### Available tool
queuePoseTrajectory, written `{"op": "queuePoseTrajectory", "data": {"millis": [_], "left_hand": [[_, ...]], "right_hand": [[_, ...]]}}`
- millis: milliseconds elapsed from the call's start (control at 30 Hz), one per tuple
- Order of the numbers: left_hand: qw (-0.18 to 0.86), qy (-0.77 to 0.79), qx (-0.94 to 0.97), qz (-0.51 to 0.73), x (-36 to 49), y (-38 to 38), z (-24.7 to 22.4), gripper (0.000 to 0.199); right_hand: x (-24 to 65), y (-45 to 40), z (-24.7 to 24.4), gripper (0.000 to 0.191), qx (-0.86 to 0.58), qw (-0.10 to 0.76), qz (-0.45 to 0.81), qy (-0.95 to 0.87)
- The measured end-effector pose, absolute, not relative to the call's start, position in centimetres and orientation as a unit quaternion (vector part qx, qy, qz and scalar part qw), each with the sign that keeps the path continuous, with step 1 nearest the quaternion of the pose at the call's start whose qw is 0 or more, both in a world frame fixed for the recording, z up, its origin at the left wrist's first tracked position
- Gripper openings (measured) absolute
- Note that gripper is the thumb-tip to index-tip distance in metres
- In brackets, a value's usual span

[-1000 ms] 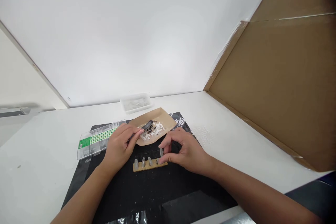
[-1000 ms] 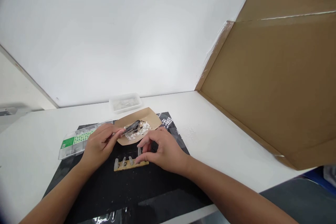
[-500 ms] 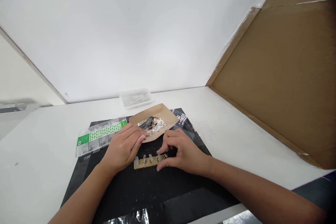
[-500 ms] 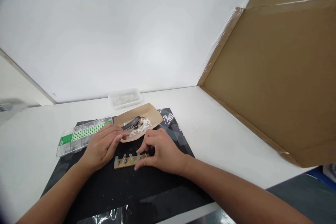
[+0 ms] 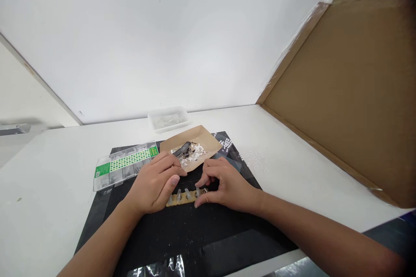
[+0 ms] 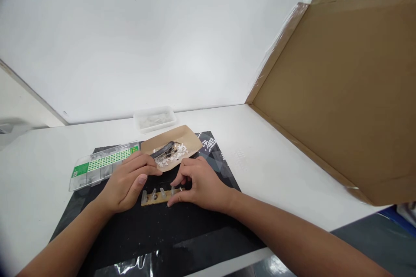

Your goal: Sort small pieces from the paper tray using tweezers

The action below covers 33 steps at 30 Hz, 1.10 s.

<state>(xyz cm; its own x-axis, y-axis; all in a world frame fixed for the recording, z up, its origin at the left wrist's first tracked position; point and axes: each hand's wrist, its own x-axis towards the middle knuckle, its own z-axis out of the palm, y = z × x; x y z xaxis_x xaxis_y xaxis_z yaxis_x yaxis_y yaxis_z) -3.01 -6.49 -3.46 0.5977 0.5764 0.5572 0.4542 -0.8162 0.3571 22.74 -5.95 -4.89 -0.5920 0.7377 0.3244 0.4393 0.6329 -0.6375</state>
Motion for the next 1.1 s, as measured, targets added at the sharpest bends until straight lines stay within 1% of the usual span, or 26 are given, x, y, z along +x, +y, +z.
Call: {"op": "queuePoseTrajectory", "data": {"millis": [433, 967, 1100], "left_hand": [[0.097, 0.286, 0.893, 0.335, -3.02, -6.5, -3.63, 0.029], [0.093, 0.29, 0.892, 0.334, -2.99, -6.55, -3.66, 0.028], [0.091, 0.293, 0.891, 0.336, -2.88, -6.57, -3.53, 0.027]], "right_hand": [[22.69, -6.11, -4.88, 0.041, -0.347, 0.285, 0.266, -0.853], [22.66, -6.16, -4.87, 0.041, -0.346, 0.283, 0.282, -0.849], [22.73, -6.2, -4.85, 0.039, -0.341, 0.285, 0.267, -0.855]]}}
